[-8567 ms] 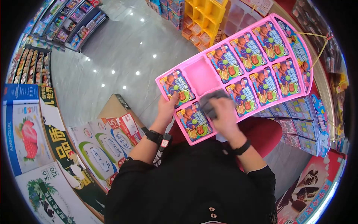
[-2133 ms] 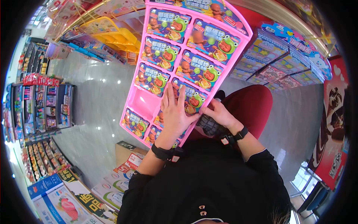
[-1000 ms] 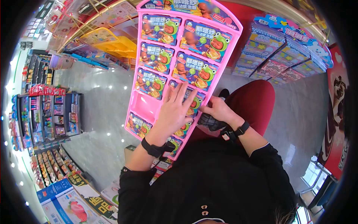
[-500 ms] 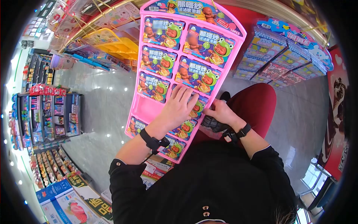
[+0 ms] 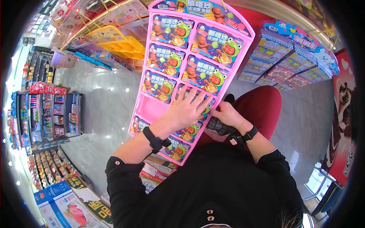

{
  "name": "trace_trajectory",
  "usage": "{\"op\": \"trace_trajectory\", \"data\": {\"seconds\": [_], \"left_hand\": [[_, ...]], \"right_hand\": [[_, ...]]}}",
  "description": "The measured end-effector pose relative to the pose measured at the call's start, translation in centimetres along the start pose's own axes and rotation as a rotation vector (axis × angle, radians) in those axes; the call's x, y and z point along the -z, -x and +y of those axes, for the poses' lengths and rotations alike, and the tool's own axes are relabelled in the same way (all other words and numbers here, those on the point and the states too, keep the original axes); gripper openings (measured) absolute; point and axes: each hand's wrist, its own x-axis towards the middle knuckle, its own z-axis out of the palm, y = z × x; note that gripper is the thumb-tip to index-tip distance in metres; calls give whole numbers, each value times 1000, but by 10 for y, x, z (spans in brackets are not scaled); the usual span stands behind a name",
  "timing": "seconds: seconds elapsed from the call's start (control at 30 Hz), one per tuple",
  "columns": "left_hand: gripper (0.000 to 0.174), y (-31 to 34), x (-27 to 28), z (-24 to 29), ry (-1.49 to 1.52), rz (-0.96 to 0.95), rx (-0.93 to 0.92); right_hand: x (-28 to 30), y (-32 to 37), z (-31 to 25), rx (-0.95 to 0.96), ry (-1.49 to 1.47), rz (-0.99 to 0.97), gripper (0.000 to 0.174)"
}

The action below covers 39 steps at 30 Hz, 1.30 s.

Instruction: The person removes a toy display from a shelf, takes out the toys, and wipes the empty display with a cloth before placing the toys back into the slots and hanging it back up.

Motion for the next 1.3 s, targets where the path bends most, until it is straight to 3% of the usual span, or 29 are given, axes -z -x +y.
{"op": "trace_trajectory", "data": {"seconds": [0.1,0.17,0.27,0.47,0.8,1.1,1.17,1.3], "left_hand": [[84,-4,-11,4,-150,60,-22],[79,-6,-7,6,-175,-78,-47],[78,-8,-1,4,-151,-106,-53],[82,-4,4,4,-88,-57,-49],[87,-4,10,1,-21,-84,-40],[83,-3,18,-5,73,-117,-52],[94,-1,27,-9,308,-79,45],[96,9,48,-13,354,-45,49]], "right_hand": [[2,1,-5,-33,12,-34,34],[3,2,-5,-93,6,-51,34],[1,3,6,-83,-90,-51,35],[7,4,-1,19,-103,-78,39],[12,2,3,-57,-86,-178,38],[13,1,-3,-106,-135,-193,37],[11,3,-2,-85,-130,-172,36],[7,3,4,-81,-265,-136,36]]}}
